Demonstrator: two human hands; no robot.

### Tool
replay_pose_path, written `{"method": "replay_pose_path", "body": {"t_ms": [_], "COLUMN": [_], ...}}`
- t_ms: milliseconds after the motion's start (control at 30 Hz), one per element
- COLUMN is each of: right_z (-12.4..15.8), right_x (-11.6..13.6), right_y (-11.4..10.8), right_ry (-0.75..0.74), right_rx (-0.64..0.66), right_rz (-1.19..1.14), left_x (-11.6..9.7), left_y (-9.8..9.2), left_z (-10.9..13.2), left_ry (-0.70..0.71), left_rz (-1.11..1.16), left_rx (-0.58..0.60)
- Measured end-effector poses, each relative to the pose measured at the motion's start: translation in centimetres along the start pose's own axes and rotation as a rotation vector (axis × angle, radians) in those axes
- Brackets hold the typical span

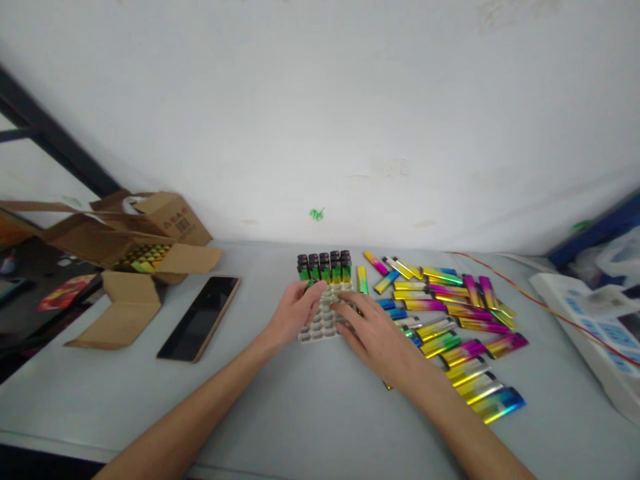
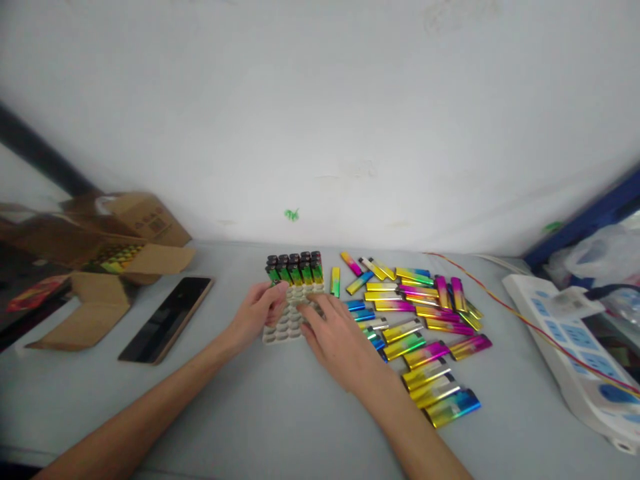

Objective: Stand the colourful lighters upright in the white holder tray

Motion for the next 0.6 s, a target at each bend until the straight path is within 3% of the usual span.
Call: {"method": "replay_pose_path", "body": {"t_ms": [333, 433, 600], "right_z": [0.0, 0.0, -0.1], "right_x": [0.2, 0.1, -0.3], "right_y": [-0.5, -0.5, -0.5], "right_ry": [0.015, 0.017, 0.016], "right_rx": [-0.034, -0.032, -0.031], "right_rz": [0.018, 0.015, 0.007], "left_x": [0.4, -0.3, -2.4], "left_y": [-1.2, -1.3, -2.6], "left_z": [-0.2, -0.1, -0.2], "left_ry": [0.023, 0.038, 0.188], "left_rz": [-0.064, -0.044, 0.018], "left_rx": [-0.134, -0.137, -0.118]}}
Point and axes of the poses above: each hand's wrist, its own z-axis away from the middle knuckle, its own y-axis out of the palm, x = y × z, the point moved 6 cm from there along -z, towards the middle knuckle, and after that the axes turned 1 degree about -z, right-handed, at the moved point
